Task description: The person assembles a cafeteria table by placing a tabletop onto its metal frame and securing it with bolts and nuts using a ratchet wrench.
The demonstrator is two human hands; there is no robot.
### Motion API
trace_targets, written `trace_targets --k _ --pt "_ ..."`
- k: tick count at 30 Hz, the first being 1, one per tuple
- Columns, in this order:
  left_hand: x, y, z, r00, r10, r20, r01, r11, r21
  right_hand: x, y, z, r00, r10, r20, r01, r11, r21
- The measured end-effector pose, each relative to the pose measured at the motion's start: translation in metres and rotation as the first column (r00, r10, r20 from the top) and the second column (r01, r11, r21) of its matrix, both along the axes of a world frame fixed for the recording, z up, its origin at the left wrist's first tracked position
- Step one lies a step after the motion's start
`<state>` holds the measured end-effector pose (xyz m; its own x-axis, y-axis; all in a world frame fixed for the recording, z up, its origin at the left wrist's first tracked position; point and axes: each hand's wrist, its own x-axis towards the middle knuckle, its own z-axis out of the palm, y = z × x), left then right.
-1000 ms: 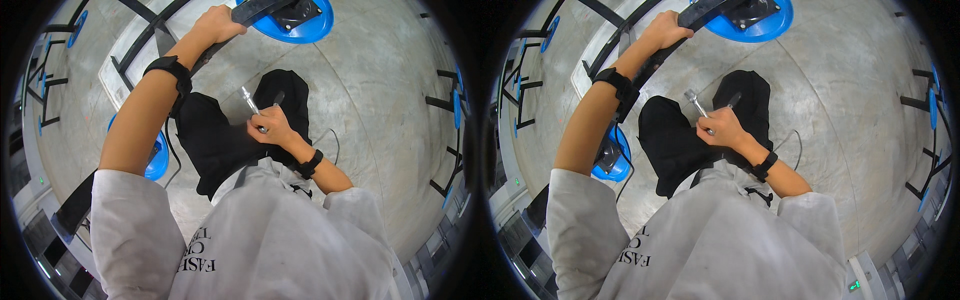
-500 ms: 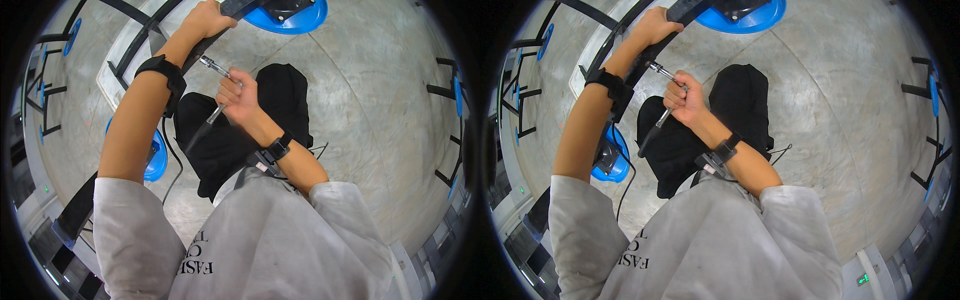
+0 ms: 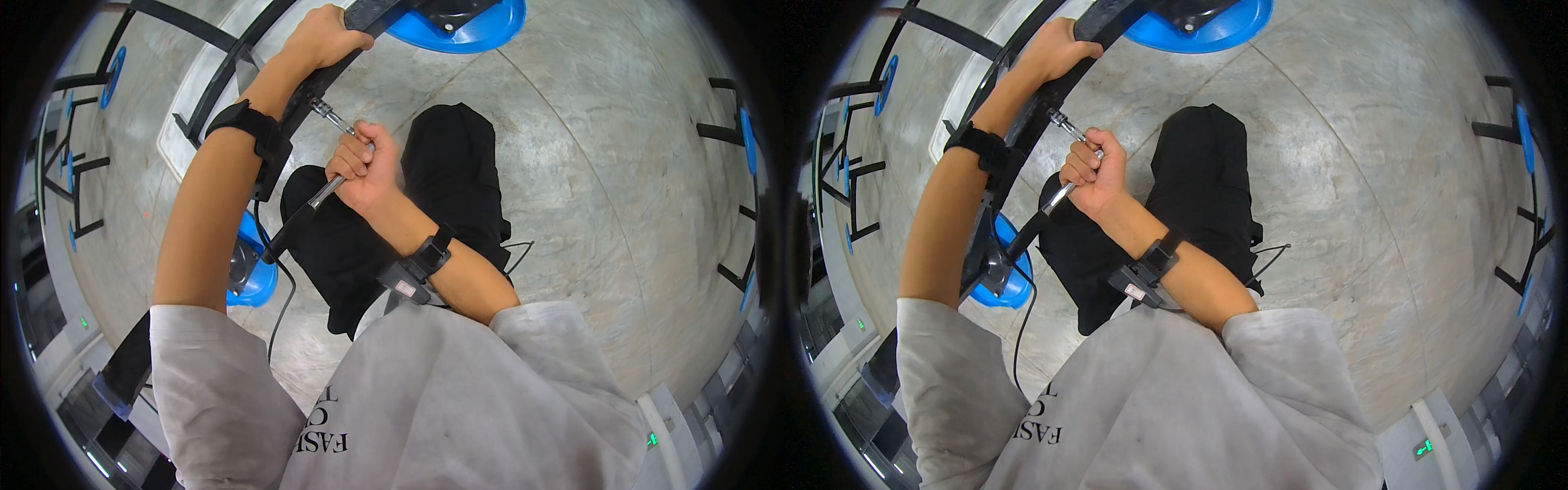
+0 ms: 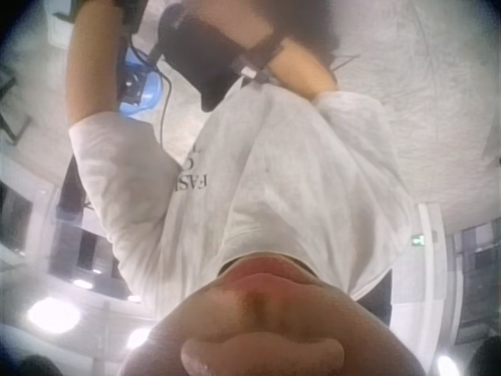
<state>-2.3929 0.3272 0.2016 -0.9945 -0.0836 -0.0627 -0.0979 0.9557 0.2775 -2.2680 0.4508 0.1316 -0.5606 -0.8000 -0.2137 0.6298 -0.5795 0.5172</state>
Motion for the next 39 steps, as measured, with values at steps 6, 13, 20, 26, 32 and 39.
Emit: trace_targets --k 6,13,20,26,32,39 --pt "0.0 0.002 0.004 0.999 0.027 0.047 -0.031 0.996 0.088 0.0 -0.002 -0.003 0.997 -0.031 0.068 0.038 0.993 -0.113" --pt "0.001 0.004 0.003 0.998 0.008 0.059 -0.015 0.993 0.115 -0.01 0.006 -0.013 1.0 0.018 0.012 -0.016 0.988 -0.153" --pt "0.001 -0.002 -0.003 1.0 0.017 0.025 -0.019 0.998 0.063 -0.008 0.004 -0.008 0.985 0.027 0.17 0.024 0.956 -0.292" --pt "-0.001 0.001 -0.002 1.0 0.016 0.021 -0.017 0.999 0.05 -0.013 0.008 -0.011 0.963 0.065 -0.262 -0.028 0.989 0.145" --pt "0.0 0.002 0.0 0.998 0.03 0.051 -0.032 0.998 0.051 -0.037 0.025 -0.014 0.045 0.515 -0.856 0.626 0.653 0.426" --pt "0.003 0.013 0.017 0.993 0.045 0.108 -0.057 0.991 0.118 -0.05 0.053 -0.006 -0.464 0.827 -0.316 0.87 0.494 0.014"
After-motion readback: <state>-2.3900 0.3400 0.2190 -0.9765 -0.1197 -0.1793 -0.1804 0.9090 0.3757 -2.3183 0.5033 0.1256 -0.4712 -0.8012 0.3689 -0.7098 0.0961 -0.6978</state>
